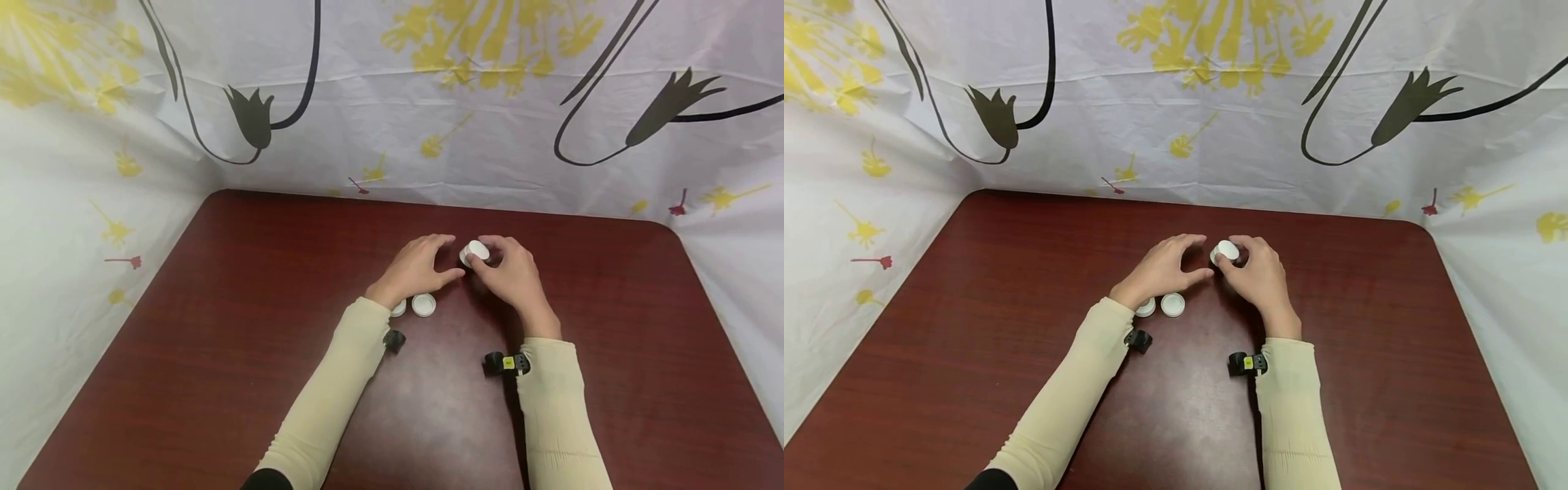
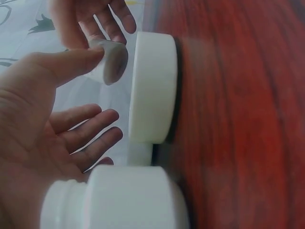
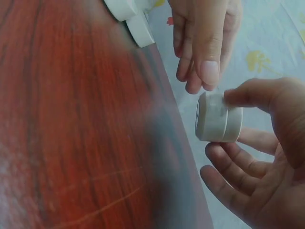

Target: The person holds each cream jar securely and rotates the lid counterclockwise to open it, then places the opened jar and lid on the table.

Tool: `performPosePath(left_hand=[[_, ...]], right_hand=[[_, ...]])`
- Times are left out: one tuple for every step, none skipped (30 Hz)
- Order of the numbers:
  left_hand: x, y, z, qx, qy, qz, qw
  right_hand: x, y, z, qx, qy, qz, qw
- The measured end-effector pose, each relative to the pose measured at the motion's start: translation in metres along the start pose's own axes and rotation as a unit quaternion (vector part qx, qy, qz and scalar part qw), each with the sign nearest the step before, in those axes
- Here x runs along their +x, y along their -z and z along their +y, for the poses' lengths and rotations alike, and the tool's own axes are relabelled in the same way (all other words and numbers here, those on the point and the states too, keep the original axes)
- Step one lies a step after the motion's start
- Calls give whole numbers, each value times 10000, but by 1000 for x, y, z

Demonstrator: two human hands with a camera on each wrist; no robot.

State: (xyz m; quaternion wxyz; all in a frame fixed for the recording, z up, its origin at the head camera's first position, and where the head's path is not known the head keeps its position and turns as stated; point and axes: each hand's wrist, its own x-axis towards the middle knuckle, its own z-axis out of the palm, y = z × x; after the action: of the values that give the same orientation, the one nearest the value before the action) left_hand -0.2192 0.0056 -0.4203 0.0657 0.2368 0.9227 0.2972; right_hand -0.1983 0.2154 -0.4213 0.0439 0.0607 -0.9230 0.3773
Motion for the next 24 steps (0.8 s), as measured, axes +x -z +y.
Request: performPosePath(left_hand=[[0, 0, 0, 19, 2, 10, 10000], [-1, 0, 0, 34, 7, 11, 10000], [-1, 0, 0, 55, 10, 12, 10000], [-1, 0, 0, 74, 7, 9, 10000], [-1, 1, 0, 88, -2, 5, 10000], [-1, 1, 0, 110, -12, 4, 9999], [-1, 1, 1, 126, -19, -2, 9999], [-1, 1, 1, 142, -30, -2, 9999], [-1, 1, 1, 159, -49, 2, 9999], [-1, 1, 1, 167, -70, 5, 9998], [-1, 1, 1, 177, -91, 12, 9998], [-1, 1, 1, 180, -114, 25, 9998], [-1, 1, 2, 187, -137, 37, 9997], [-1, 0, 2, 189, -165, 57, 9997], [-1, 0, 2, 188, -188, 62, 9996], [-1, 0, 3, 189, -208, 60, 9996], [-1, -1, 3, 203, -234, 59, 9995], [-1, -1, 4, 208, -257, 53, 9994], [-1, -1, 4, 240, -282, 53, 9993], [-1, -1, 4, 256, -298, 45, 9992], [-2, -1, 4, 270, -309, 31, 9992], [-2, 0, 4, 279, -319, 23, 9991], [-2, 0, 5, 272, -322, 22, 9991], [-2, 0, 5, 263, -316, 18, 9992]], right_hand=[[-1, 0, -1, 33, 13, -2, 10000], [-1, 1, -2, 77, 16, -4, 10000], [-1, 1, -3, 109, 9, 6, 9999], [-2, 2, -4, 147, -1, 13, 9999], [-2, 2, -4, 176, -38, 7, 9998], [-3, 2, -5, 204, -83, -5, 9998], [-3, 2, -5, 237, -137, -20, 9996], [-3, 2, -5, 268, -197, -39, 9994], [-4, 2, -5, 282, -252, -47, 9993], [-4, 1, -5, 305, -298, -48, 9991], [-5, 1, -5, 319, -344, -43, 9989], [-5, 0, -5, 342, -379, -28, 9987], [-6, 0, -5, 365, -409, -7, 9985], [-7, -1, -5, 375, -434, 12, 9984], [-8, -1, -5, 383, -465, 30, 9982], [-9, -1, -5, 381, -494, 51, 9980], [-11, -2, -4, 370, -534, 69, 9979], [-13, -2, -4, 372, -585, 87, 9976], [-14, -2, -3, 374, -627, 106, 9973], [-15, -2, -3, 372, -669, 119, 9970], [-16, -2, -3, 370, -719, 122, 9966], [-18, -3, -3, 364, -759, 127, 9964], [-18, -3, -3, 372, -797, 130, 9960], [-19, -4, -2, 383, -826, 126, 9958]])
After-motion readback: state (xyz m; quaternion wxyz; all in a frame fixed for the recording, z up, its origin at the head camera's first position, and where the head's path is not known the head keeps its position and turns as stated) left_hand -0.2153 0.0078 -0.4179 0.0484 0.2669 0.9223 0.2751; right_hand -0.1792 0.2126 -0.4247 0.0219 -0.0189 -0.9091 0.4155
